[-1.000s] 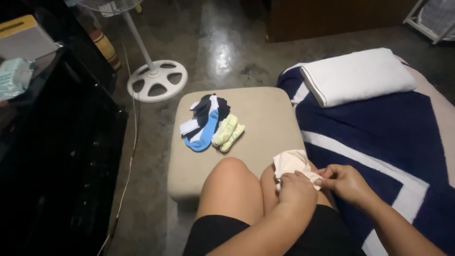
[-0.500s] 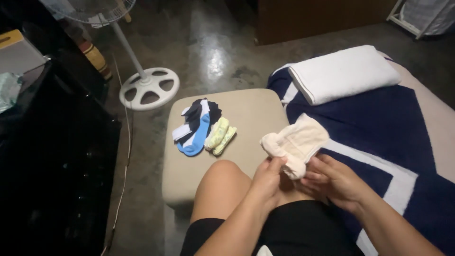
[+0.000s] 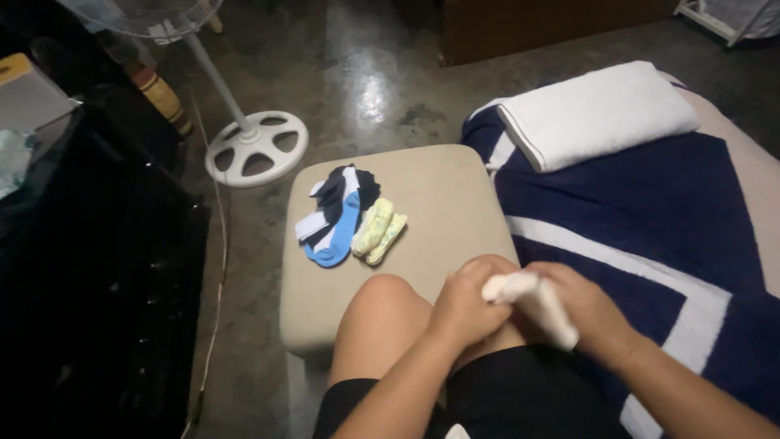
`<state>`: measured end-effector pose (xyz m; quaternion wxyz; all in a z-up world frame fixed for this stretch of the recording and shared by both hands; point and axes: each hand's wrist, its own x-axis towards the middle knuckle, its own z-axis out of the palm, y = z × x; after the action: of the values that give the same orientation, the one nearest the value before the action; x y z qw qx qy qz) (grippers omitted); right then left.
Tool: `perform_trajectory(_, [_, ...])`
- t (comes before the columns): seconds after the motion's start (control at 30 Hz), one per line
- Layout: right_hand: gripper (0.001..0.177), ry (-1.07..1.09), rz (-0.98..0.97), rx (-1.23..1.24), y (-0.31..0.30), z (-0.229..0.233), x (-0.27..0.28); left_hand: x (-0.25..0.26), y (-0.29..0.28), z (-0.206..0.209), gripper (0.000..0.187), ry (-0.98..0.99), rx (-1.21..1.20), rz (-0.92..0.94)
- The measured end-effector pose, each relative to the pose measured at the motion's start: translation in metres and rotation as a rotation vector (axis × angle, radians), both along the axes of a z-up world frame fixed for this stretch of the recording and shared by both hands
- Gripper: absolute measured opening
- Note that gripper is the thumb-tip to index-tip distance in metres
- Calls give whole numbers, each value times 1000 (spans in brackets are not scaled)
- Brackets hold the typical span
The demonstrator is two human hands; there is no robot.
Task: Folding various pieces of laundry, including socks and underwear, on an ottoman.
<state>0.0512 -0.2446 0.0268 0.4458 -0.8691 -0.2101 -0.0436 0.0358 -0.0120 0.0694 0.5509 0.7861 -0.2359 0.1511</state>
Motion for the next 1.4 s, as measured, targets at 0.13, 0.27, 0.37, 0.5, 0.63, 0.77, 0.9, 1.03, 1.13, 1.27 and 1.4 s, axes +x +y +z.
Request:
perform_trajectory(0.13, [37,-427,172,-240,3,-5,-5,0,3,-38,19,-71,497,-74])
perform_trajectory(0.27, [30,-346,253,-155,15,18,-31,-25,7,-43,20,-291,529,14])
perform_trajectory(0.37, [35,-259,271,-202,5,4,-40,-41,12,-36,21,-203,519,-79])
perform_trajectory(0.5, [28,-17,74,-165,10,-8,-44,-53,16,-7,31,-38,362,-90])
perform_trajectory(0.63, [29,339,-191,-154,22,16,-36,-42,-3,-48,23,175,283,101])
perform_trajectory(0.77, [31,588,-377,-252,45,52,-37,-38,-12,-28,25,475,259,282])
perform_trajectory(0.9, [31,426,-293,-443,40,43,-30,-34,-11,-15,20,399,302,208])
perform_trajectory(1.03, [47,551,-215,-448,43,50,-22,-14,-23,-27,21,503,511,45])
perform_trajectory(1.13, [43,646,-79,-695,54,68,-17,-3,-32,-17,18,605,842,-80])
perform_trajectory(1.27, [44,618,85,-791,57,68,-7,3,-30,0,25,683,982,-183])
perform_trajectory(1.4, [35,579,42,-787,66,86,-14,3,-27,-1,29,586,886,-143])
